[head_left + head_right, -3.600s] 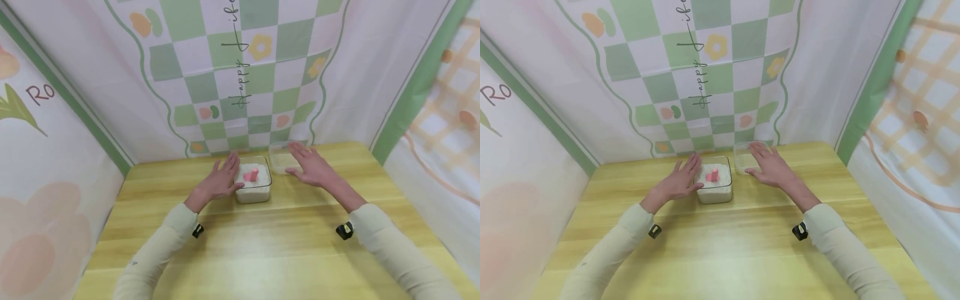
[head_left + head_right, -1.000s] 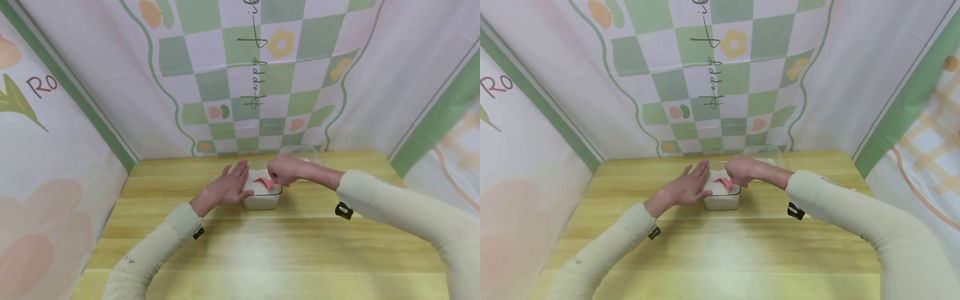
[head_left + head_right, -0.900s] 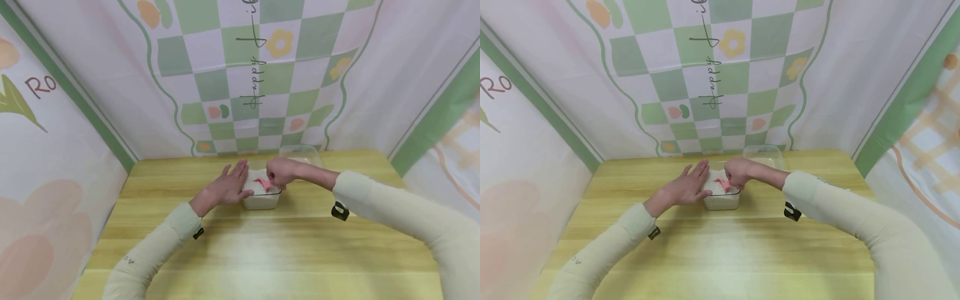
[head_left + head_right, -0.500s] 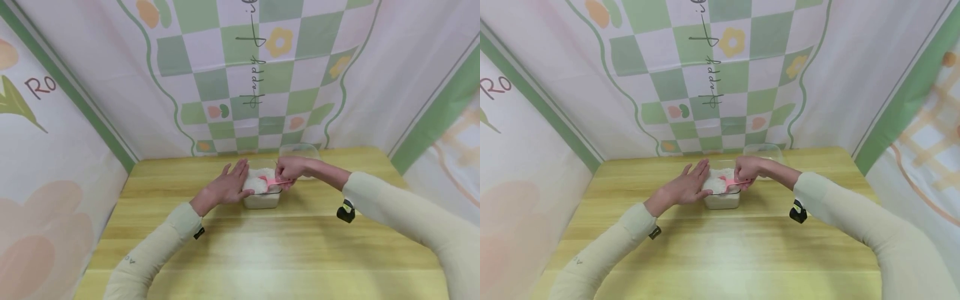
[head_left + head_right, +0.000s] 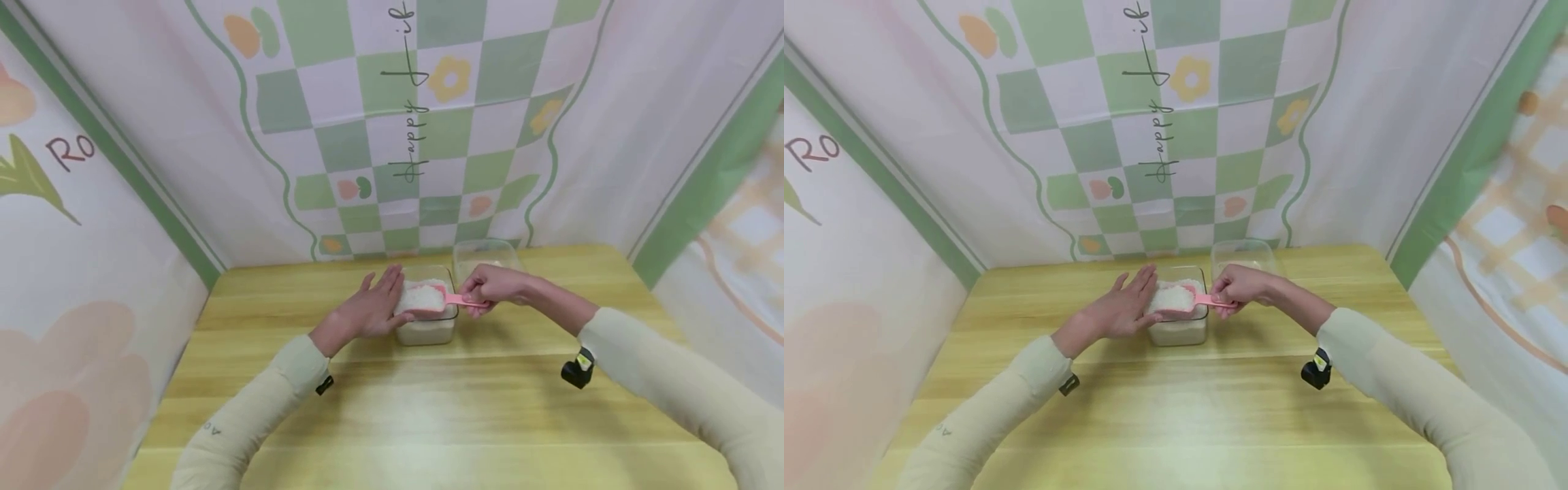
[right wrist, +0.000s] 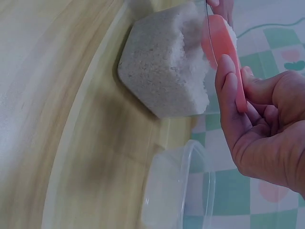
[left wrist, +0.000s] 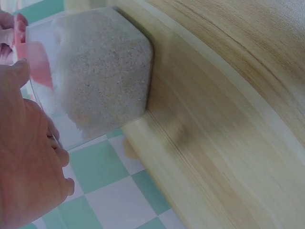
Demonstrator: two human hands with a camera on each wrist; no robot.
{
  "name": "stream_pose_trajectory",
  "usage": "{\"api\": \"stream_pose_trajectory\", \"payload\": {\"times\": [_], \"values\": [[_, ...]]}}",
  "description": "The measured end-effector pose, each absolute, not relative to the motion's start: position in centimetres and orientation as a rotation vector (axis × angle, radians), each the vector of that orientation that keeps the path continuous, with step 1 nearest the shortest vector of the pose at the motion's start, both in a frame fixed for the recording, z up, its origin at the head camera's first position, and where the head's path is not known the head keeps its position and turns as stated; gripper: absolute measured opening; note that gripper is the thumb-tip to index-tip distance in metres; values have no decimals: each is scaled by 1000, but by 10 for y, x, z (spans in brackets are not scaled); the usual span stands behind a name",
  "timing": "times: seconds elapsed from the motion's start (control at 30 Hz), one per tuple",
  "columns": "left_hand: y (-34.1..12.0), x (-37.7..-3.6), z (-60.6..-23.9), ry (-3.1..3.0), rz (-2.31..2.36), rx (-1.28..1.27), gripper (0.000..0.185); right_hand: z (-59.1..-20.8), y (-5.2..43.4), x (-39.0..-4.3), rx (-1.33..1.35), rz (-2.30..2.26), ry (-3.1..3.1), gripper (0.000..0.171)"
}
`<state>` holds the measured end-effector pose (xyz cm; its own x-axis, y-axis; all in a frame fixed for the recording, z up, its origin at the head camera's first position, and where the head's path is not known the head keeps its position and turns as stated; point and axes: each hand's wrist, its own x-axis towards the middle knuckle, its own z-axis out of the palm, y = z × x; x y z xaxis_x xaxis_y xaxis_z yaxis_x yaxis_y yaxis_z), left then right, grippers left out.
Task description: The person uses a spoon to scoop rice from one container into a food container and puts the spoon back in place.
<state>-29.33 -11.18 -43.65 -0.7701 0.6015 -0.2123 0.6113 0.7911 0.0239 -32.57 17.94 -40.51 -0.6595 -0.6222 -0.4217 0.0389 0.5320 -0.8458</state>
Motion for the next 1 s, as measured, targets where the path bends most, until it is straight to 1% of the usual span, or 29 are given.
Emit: {"api": "stream_pose_trajectory", "payload": {"times": [0.47, 1.0], "values": [[-113, -293, -437, 2771, -28, 957, 89, -406, 194, -326, -479, -1210, 2062, 20], [-113, -292, -435, 2753, 11, 958, 88, -395, 213, -321, -426, -1255, 2092, 20]]}}
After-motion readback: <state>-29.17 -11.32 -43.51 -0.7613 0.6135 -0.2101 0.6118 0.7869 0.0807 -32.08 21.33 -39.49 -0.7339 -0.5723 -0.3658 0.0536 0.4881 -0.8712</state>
